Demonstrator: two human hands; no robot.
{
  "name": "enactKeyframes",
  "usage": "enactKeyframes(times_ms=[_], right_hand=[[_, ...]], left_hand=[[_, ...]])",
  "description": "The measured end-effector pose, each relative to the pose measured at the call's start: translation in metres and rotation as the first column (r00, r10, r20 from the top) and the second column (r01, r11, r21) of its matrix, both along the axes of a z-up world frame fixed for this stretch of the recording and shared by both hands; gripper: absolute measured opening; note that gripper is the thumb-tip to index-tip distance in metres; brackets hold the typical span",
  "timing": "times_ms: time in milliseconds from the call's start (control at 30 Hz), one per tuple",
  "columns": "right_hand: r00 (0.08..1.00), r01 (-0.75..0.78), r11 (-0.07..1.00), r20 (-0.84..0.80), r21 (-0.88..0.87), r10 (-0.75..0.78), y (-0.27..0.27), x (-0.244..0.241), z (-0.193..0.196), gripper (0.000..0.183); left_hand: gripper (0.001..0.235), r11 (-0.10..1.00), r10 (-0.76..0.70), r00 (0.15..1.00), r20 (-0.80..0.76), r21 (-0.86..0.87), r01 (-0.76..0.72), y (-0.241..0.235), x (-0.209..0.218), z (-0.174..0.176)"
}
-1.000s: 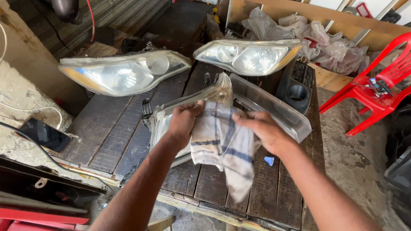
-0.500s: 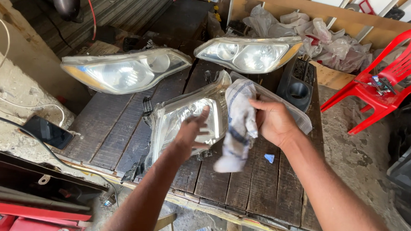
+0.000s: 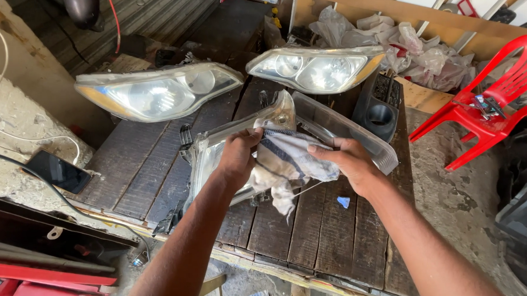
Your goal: The person wipes the surface of a car headlight with a cloth, repeatedly rubbing the lens and edges. They rotate the headlight to access different sides and continue wiping until the entire surface is covered.
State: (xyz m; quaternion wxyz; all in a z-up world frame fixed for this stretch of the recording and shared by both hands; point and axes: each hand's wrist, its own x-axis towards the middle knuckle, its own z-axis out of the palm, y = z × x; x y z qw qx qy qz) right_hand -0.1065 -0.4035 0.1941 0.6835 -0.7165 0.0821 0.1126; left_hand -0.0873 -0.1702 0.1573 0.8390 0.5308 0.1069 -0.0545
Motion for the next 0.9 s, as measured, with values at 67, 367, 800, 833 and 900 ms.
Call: enactKeyframes(times_ms=[67, 367, 800, 833, 900], right_hand=[[1.000, -0.004, 0.997, -0.028, -0.071, 0.002, -0.024, 0.010, -0.018, 0.040], [0.965, 0.016, 0.981, -0.260, 0.192, 0.035, 0.021, -0.041, 0.054, 0.096], [0.984, 0.169, 0.952, -0.106, 0.255, -0.146, -0.017, 0.008, 0.008, 0.019], [0.984, 0.168, 0.952, -0.107, 0.255, -0.145, -0.018, 0.014, 0.003, 0.019], [0.989, 0.147, 0.928, -0.071, 0.341, -0.130, -0.022, 0.027, -0.004, 0.016]], left_hand=[[0.023, 0.999, -0.014, 1.000, 0.005, 0.045, 0.014, -0.006, -0.009, 0.012], [0.019, 0.991, -0.130, 0.986, 0.107, 0.027, 0.128, -0.039, -0.035, 0.050], [0.047, 0.830, -0.188, 0.939, -0.287, 0.465, 0.308, -0.005, -0.033, 0.013], [0.047, 0.830, -0.187, 0.939, -0.288, 0.465, 0.308, -0.002, -0.033, -0.002], [0.079, 0.818, -0.268, 0.874, -0.405, 0.384, 0.428, 0.002, -0.030, -0.030]])
